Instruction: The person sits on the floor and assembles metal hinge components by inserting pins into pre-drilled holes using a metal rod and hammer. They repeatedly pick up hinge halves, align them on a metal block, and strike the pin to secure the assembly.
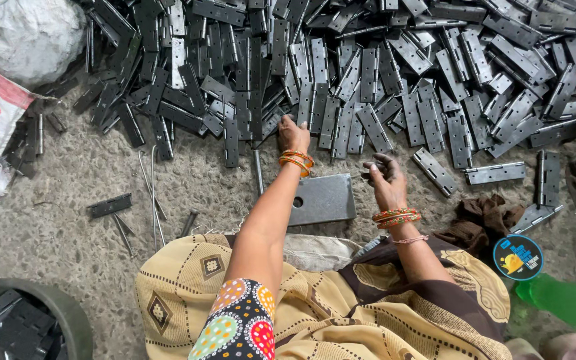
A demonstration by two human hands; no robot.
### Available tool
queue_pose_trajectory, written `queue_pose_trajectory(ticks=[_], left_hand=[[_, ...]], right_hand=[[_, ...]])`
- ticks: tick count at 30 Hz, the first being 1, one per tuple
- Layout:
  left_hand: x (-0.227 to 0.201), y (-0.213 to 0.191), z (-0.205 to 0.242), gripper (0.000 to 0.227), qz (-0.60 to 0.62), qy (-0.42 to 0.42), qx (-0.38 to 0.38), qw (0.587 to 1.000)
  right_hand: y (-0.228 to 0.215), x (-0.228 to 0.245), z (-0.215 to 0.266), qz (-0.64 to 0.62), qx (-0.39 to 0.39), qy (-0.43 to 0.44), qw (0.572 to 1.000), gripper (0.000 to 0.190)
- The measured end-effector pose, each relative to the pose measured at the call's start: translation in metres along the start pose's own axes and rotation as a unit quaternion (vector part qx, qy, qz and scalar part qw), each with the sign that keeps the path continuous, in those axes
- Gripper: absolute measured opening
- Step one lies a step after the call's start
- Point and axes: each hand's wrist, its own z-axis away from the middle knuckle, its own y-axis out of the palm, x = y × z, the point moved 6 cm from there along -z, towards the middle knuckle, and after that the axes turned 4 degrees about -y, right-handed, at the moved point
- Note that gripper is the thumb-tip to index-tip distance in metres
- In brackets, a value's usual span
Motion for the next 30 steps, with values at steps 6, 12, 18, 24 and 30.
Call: queue_pose_trajectory(ticks=[6, 12, 18, 24, 30], left_hand=[[0.027, 0.017, -0.025, 0.029, -0.019, 0.014, 0.018, 1.000], [0.064, 0.032, -0.035, 0.021, 0.020, 0.053, 0.006, 0.998], [0.079, 0.004, 0.007, 0.017, 0.126, -0.048, 0.042, 0.990], [0.019, -0.007, 0.085, 0.018, 0.457, -0.043, 0.243, 0.855], [-0.015, -0.017, 0.144, 0.025, 0.434, -0.074, 0.534, 0.722]], right_hand=[[0.003, -0.010, 0.004, 0.032, 0.013, 0.052, 0.998, 0.039], [0.010, -0.011, 0.004, 0.042, 0.034, 0.063, 0.997, 0.042], [0.017, -0.014, 0.004, 0.084, 0.061, 0.075, 0.992, 0.045], [0.021, 0.009, 0.007, -0.002, -0.016, 0.101, 0.995, 0.044], [-0.001, 0.017, 0.009, -0.137, -0.095, 0.079, 0.983, 0.043]])
